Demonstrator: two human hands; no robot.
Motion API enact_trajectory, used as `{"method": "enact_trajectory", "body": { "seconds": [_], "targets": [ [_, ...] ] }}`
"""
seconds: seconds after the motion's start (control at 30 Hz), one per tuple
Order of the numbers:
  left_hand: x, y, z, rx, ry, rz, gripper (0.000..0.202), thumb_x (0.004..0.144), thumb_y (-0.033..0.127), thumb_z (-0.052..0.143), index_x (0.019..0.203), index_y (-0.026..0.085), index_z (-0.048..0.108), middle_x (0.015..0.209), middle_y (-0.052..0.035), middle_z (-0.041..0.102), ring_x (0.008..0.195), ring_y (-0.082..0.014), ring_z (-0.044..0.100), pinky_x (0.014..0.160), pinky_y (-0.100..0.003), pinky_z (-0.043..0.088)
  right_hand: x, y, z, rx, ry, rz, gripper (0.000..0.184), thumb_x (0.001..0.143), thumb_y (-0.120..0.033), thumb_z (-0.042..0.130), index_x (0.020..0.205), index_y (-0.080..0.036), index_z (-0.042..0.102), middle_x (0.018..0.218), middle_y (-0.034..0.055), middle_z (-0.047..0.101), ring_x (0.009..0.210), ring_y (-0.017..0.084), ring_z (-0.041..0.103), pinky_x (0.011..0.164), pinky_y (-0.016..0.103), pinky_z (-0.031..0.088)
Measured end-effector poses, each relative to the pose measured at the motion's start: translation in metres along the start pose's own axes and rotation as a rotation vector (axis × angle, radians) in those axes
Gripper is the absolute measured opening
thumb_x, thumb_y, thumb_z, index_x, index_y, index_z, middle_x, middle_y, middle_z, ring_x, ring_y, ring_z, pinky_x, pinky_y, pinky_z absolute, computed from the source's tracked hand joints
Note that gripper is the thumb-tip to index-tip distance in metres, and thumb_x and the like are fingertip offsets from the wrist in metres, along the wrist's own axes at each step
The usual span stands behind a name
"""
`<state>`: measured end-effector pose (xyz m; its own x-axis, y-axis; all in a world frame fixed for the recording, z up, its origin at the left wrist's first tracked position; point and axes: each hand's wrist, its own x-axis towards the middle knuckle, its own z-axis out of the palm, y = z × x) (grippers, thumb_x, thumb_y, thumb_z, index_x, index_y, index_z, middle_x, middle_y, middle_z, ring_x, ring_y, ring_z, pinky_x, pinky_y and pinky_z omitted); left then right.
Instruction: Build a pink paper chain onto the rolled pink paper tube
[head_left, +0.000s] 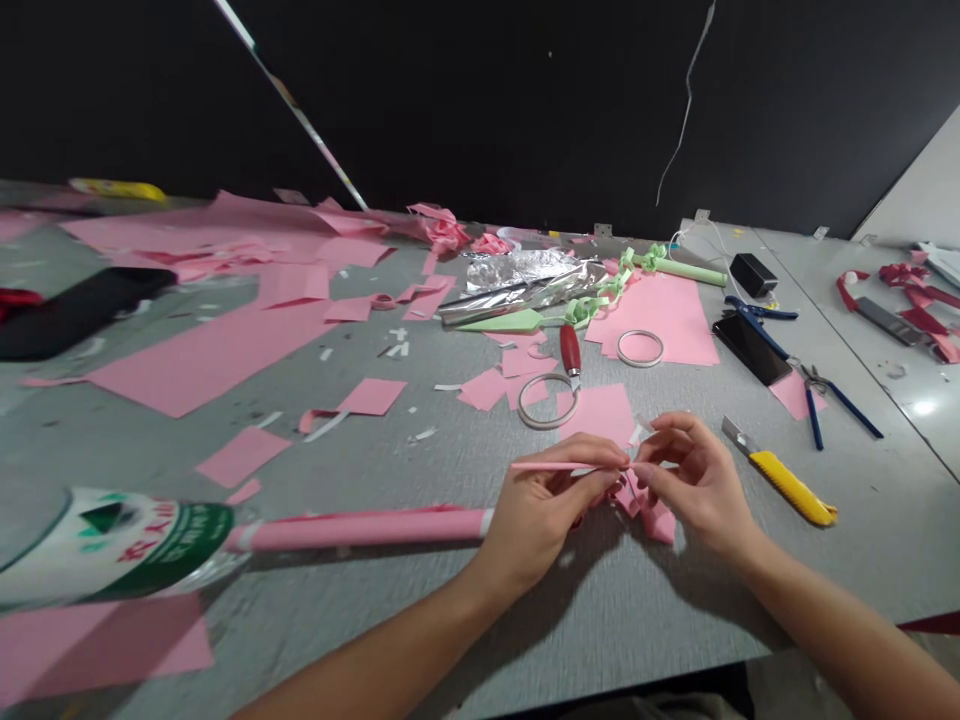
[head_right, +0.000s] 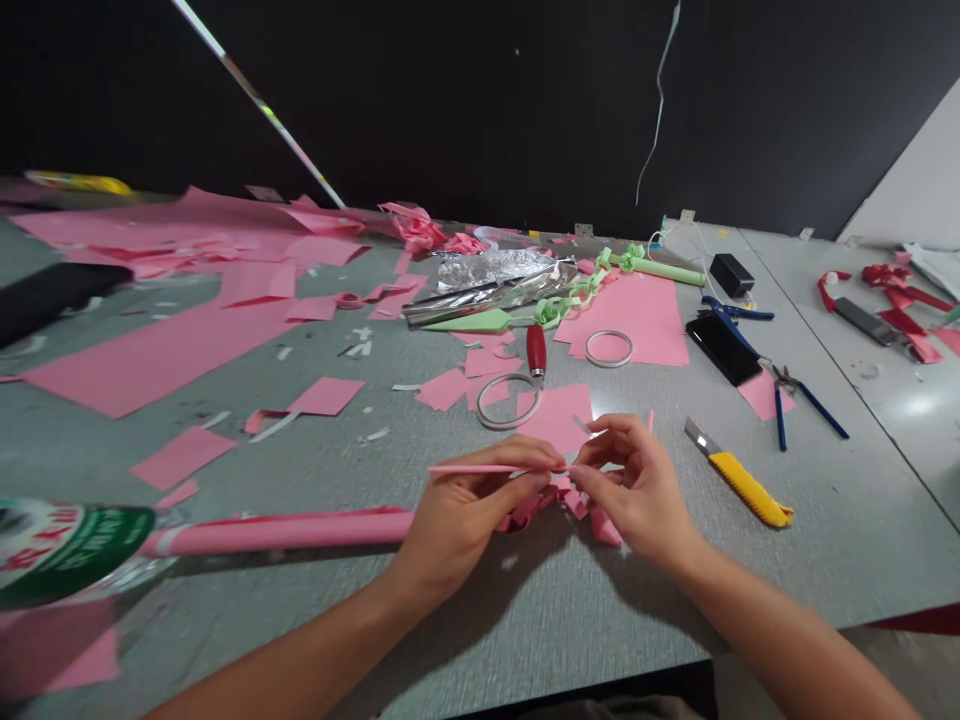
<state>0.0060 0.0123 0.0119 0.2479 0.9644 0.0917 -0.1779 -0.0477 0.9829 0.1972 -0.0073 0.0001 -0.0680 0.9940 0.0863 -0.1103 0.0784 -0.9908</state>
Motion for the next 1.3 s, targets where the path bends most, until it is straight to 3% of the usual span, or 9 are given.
{"method": "enact_trajectory", "body": {
  "seconds": [0.2, 0.33, 0.53, 0.67, 0.87, 1.03, 1.2, 1.3],
  "targets": [
    [-0.001, -0.002, 0.001, -0.078, 0.049, -0.108, 0.006, 0.082, 0.026, 0.086, 0.084, 0.020, 0.087, 0.090, -0.0063, 0.080, 0.079, -0.0190, 0.071, 0.070, -0.027, 0.058, -0.005, 0.001, 0.004, -0.246, 0.044, -0.210, 0.030, 0.095, -0.024, 0.075, 0.123, -0.029, 0.063, 0.091, 0.0005, 0.075, 0.080, 0.017, 0.074, 0.067, 0.030, 0.060],
    [0.000, -0.004, 0.002, -0.137, 0.054, -0.169, 0.011, 0.080, 0.030, 0.088, 0.086, 0.020, 0.086, 0.088, -0.0063, 0.080, 0.075, -0.0187, 0.070, 0.067, -0.027, 0.058, -0.005, 0.001, 0.005, -0.276, 0.049, -0.264, 0.031, 0.096, -0.021, 0.074, 0.124, -0.030, 0.062, 0.091, 0.0003, 0.075, 0.078, 0.017, 0.075, 0.065, 0.030, 0.060],
    [0.000, 0.000, 0.000, -0.114, 0.067, -0.114, 0.009, 0.079, 0.027, 0.088, 0.082, 0.020, 0.086, 0.089, -0.0065, 0.080, 0.081, -0.0202, 0.072, 0.073, -0.028, 0.060, -0.006, -0.004, 0.001, -0.190, 0.011, -0.172, 0.034, 0.095, -0.024, 0.074, 0.127, -0.029, 0.063, 0.097, 0.0025, 0.076, 0.086, 0.019, 0.075, 0.070, 0.031, 0.060],
    [0.000, 0.000, -0.001, -0.151, 0.058, -0.110, 0.007, 0.080, 0.026, 0.088, 0.083, 0.020, 0.086, 0.092, -0.0050, 0.079, 0.082, -0.0181, 0.071, 0.072, -0.025, 0.059, -0.002, -0.004, -0.003, -0.055, 0.032, -0.084, 0.031, 0.094, -0.031, 0.076, 0.124, -0.028, 0.065, 0.094, 0.0024, 0.075, 0.079, 0.018, 0.072, 0.065, 0.029, 0.058],
    [0.001, -0.005, -0.002, -0.181, 0.078, -0.125, 0.010, 0.081, 0.027, 0.089, 0.086, 0.019, 0.085, 0.095, -0.0058, 0.079, 0.084, -0.0185, 0.072, 0.073, -0.025, 0.061, 0.004, -0.004, -0.008, 0.055, 0.066, 0.055, 0.021, 0.089, -0.041, 0.082, 0.095, -0.023, 0.073, 0.083, 0.0024, 0.075, 0.067, 0.017, 0.067, 0.058, 0.029, 0.056],
    [0.001, -0.008, -0.004, -0.172, 0.092, -0.157, 0.016, 0.082, 0.030, 0.089, 0.093, 0.019, 0.084, 0.092, -0.0050, 0.078, 0.072, -0.0160, 0.070, 0.067, -0.025, 0.060, 0.004, -0.006, -0.009, 0.061, 0.044, 0.089, 0.025, 0.087, -0.046, 0.084, 0.087, -0.022, 0.075, 0.078, 0.0032, 0.076, 0.065, 0.017, 0.067, 0.058, 0.030, 0.055],
    [0.003, -0.005, -0.006, -0.077, 0.083, -0.010, 0.002, 0.086, 0.023, 0.084, 0.086, 0.023, 0.086, 0.099, -0.0064, 0.079, 0.097, -0.0224, 0.073, 0.083, -0.029, 0.062, 0.007, -0.003, -0.008, 0.127, 0.037, 0.137, 0.030, 0.081, -0.047, 0.090, 0.086, -0.022, 0.073, 0.076, 0.0010, 0.072, 0.062, 0.016, 0.064, 0.054, 0.028, 0.054],
    [0.001, -0.002, -0.007, 0.081, 0.075, 0.108, 0.010, 0.089, 0.021, 0.081, 0.085, 0.026, 0.089, 0.100, -0.0077, 0.079, 0.099, -0.0238, 0.073, 0.086, -0.031, 0.062, 0.008, -0.003, -0.005, 0.197, 0.064, 0.163, 0.032, 0.079, -0.043, 0.092, 0.091, -0.023, 0.069, 0.080, -0.0017, 0.069, 0.062, 0.013, 0.063, 0.053, 0.026, 0.054]
  ]
}}
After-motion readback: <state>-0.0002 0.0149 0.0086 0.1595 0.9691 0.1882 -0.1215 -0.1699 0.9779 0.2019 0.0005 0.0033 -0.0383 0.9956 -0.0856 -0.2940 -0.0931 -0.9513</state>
